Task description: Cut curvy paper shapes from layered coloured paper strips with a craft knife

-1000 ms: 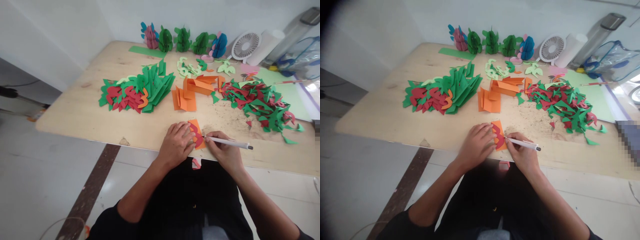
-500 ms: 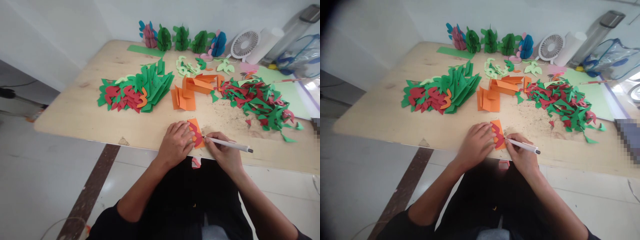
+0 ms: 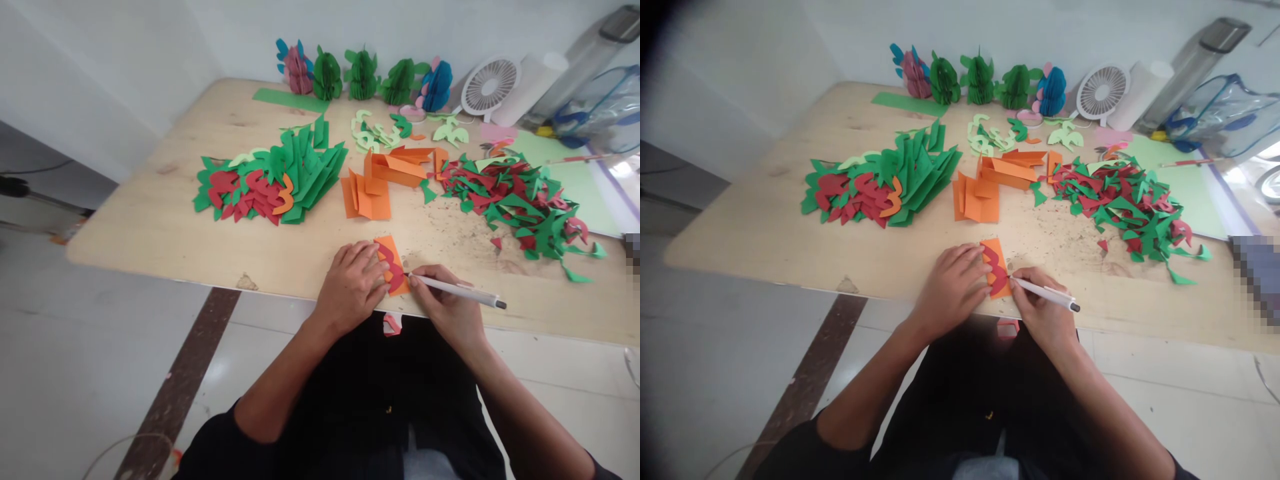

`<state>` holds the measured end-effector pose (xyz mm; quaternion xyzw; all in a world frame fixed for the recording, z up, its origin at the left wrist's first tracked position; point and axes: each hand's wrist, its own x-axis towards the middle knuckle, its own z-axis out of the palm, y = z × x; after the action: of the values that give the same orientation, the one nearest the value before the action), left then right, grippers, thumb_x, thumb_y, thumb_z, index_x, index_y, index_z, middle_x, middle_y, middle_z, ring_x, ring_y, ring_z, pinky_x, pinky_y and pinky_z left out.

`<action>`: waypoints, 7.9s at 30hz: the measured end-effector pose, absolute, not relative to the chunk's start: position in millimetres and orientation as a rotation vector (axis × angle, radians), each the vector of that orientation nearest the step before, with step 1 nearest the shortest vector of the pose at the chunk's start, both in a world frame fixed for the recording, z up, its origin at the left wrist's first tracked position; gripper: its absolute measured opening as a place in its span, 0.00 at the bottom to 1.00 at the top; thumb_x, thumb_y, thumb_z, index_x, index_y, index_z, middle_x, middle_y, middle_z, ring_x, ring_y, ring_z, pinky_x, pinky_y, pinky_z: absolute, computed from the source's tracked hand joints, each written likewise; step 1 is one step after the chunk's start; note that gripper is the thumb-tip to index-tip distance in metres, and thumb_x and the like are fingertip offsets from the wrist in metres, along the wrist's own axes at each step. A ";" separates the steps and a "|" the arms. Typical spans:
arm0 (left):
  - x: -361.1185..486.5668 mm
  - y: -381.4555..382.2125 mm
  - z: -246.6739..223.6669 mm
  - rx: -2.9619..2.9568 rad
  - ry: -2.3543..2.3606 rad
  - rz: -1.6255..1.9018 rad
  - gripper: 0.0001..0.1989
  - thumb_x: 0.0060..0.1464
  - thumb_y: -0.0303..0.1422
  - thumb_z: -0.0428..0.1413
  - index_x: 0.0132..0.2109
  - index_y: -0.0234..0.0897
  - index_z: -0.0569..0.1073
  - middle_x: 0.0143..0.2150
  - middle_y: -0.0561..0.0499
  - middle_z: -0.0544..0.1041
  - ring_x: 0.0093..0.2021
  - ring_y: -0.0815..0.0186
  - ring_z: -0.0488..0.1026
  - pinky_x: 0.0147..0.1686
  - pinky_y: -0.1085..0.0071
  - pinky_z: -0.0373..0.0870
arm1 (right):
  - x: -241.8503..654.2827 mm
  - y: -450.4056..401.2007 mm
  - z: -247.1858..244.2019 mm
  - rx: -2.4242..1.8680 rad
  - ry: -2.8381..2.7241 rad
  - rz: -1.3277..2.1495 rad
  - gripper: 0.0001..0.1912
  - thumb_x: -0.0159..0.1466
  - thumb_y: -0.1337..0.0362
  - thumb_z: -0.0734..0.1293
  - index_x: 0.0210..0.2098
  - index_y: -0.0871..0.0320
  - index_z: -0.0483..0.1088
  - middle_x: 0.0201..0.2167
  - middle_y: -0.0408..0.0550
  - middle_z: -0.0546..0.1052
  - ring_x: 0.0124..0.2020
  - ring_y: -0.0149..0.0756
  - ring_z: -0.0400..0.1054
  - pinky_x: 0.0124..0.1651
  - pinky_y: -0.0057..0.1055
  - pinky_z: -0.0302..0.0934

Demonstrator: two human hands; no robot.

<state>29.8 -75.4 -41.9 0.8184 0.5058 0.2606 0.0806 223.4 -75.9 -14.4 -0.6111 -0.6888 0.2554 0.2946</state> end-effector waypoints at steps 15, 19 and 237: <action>29.5 -75.3 -40.7 2.443 1.506 0.791 0.14 0.60 0.36 0.54 0.49 0.35 0.77 0.59 0.40 0.72 0.62 0.52 0.64 0.62 0.52 0.62 | 223.6 -79.6 -14.1 -1.621 -1.828 0.672 0.11 0.63 0.54 0.66 0.33 0.54 0.74 0.25 0.44 0.79 0.23 0.33 0.70 0.28 0.29 0.64; 29.8 -75.3 -40.1 2.438 1.512 0.786 0.13 0.60 0.36 0.54 0.48 0.36 0.77 0.59 0.40 0.72 0.62 0.52 0.64 0.62 0.51 0.62 | 223.0 -80.6 -13.9 -1.622 -1.830 0.655 0.11 0.63 0.53 0.66 0.32 0.54 0.74 0.26 0.44 0.79 0.23 0.33 0.70 0.29 0.29 0.64; 29.9 -74.7 -41.9 2.429 1.538 0.748 0.13 0.60 0.37 0.55 0.49 0.38 0.76 0.60 0.42 0.72 0.63 0.52 0.64 0.62 0.52 0.61 | 219.3 -95.5 -17.8 -1.438 -1.596 0.745 0.05 0.63 0.62 0.67 0.32 0.55 0.73 0.27 0.43 0.78 0.29 0.34 0.74 0.33 0.30 0.66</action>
<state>29.9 -74.7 -41.9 0.8148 0.5157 0.2508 0.0854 219.3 -95.5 -17.8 -0.5737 -0.6368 0.2974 0.4205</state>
